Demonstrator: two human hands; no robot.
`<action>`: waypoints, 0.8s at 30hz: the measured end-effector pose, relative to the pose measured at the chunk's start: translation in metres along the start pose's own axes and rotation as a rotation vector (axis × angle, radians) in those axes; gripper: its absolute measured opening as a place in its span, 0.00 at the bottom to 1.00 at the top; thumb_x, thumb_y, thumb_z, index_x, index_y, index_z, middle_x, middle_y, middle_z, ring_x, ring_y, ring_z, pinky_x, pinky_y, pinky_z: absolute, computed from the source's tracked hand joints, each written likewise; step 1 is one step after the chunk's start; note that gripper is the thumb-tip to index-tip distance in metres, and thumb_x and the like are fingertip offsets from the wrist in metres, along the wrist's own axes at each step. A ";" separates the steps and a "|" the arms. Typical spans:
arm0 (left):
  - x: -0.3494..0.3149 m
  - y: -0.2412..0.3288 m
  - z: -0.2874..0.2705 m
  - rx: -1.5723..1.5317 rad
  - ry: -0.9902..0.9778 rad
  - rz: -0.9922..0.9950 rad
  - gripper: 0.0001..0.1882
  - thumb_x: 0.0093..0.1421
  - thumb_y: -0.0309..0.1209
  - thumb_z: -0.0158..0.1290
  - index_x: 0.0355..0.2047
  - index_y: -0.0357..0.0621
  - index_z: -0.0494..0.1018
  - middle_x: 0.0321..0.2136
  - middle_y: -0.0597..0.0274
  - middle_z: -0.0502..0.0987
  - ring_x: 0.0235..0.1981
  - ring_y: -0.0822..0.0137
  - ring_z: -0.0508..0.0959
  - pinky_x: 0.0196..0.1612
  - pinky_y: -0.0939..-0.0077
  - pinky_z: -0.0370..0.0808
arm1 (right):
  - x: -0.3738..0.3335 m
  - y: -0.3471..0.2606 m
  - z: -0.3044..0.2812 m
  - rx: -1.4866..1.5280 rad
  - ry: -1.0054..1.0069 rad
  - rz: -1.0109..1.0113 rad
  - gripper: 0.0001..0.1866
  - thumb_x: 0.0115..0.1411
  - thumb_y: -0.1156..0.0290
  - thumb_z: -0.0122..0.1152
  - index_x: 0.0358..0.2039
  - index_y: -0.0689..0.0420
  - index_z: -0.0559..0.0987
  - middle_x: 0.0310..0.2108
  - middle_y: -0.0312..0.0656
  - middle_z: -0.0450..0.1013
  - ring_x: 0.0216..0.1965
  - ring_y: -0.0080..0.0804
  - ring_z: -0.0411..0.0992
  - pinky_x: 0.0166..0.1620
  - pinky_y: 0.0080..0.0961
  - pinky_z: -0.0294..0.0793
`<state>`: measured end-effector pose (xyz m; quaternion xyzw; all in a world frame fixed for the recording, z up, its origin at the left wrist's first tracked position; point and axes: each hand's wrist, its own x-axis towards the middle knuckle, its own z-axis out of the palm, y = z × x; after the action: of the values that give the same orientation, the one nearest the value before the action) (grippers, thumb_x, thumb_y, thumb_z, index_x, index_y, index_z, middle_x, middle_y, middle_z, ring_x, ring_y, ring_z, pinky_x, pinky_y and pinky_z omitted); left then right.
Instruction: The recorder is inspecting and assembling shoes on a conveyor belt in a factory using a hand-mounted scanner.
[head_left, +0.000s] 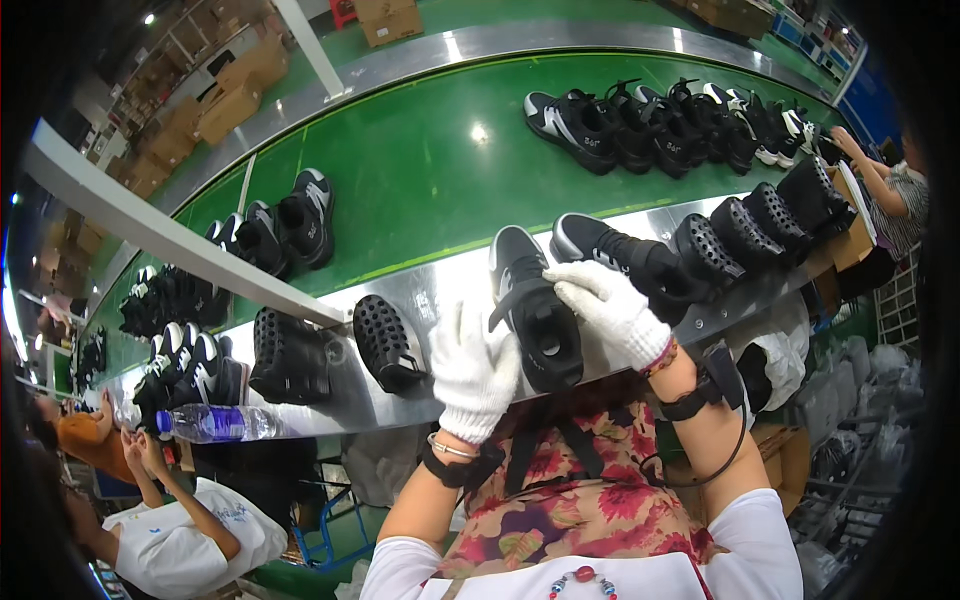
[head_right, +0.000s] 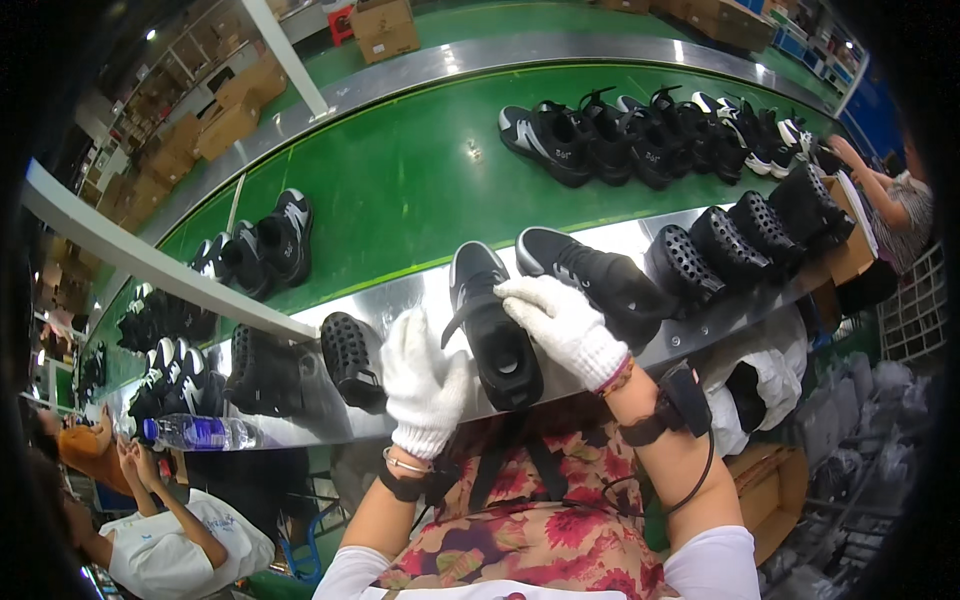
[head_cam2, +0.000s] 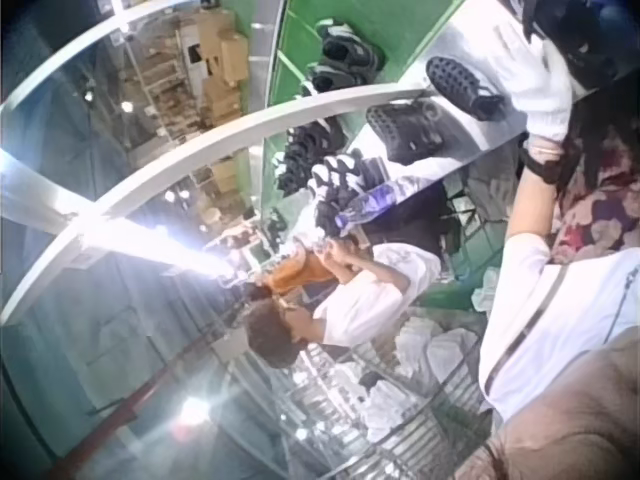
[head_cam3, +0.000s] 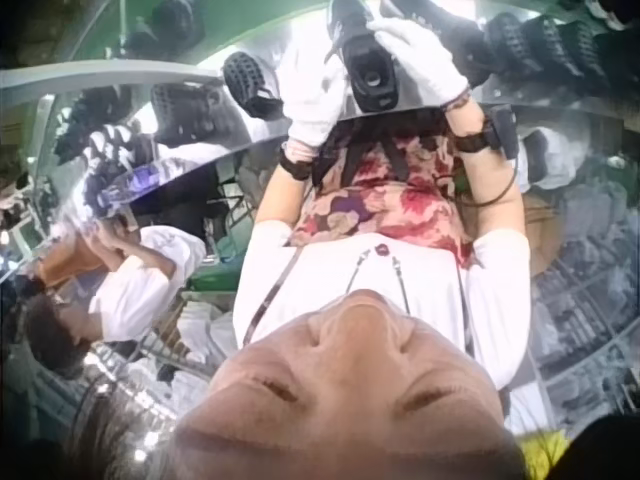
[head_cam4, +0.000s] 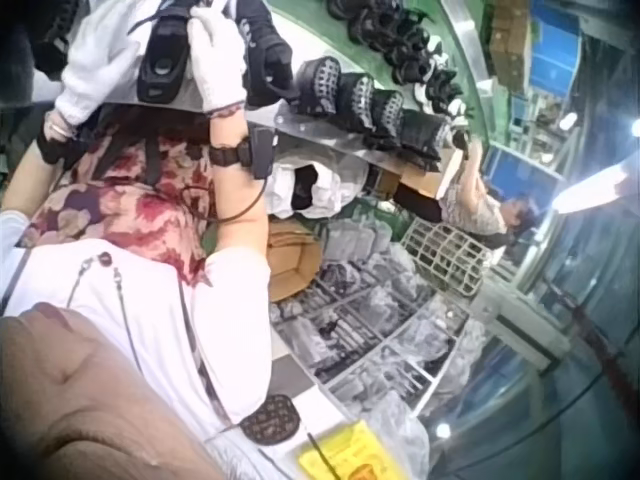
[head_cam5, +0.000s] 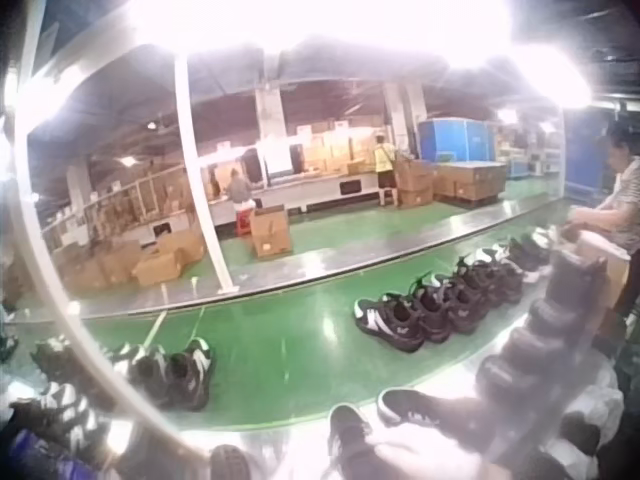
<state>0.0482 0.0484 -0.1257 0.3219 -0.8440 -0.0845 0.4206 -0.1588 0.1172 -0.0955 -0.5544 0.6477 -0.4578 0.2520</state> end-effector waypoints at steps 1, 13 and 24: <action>-0.001 -0.001 0.004 0.039 -0.036 -0.049 0.32 0.52 0.24 0.61 0.58 0.35 0.68 0.46 0.41 0.75 0.45 0.44 0.75 0.48 0.55 0.75 | 0.002 -0.002 -0.001 0.002 -0.012 -0.001 0.13 0.66 0.70 0.58 0.48 0.59 0.81 0.44 0.48 0.78 0.48 0.42 0.76 0.53 0.32 0.74; -0.029 0.006 0.021 0.090 -0.164 0.117 0.27 0.52 0.19 0.57 0.55 0.34 0.72 0.35 0.49 0.78 0.31 0.51 0.75 0.34 0.59 0.75 | -0.003 -0.002 -0.001 -0.225 0.092 -0.235 0.12 0.63 0.72 0.60 0.47 0.59 0.81 0.39 0.50 0.79 0.42 0.46 0.78 0.48 0.34 0.77; 0.029 0.015 0.006 0.005 -0.654 -0.311 0.42 0.57 0.52 0.58 0.65 0.40 0.61 0.37 0.40 0.80 0.39 0.41 0.81 0.45 0.50 0.77 | -0.056 0.013 -0.131 -0.656 -0.165 0.086 0.20 0.56 0.58 0.66 0.49 0.50 0.79 0.42 0.51 0.73 0.40 0.53 0.76 0.44 0.43 0.77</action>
<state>0.0238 0.0411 -0.1046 0.4034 -0.8750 -0.2439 0.1099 -0.2601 0.2108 -0.0577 -0.6133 0.7607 -0.1675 0.1309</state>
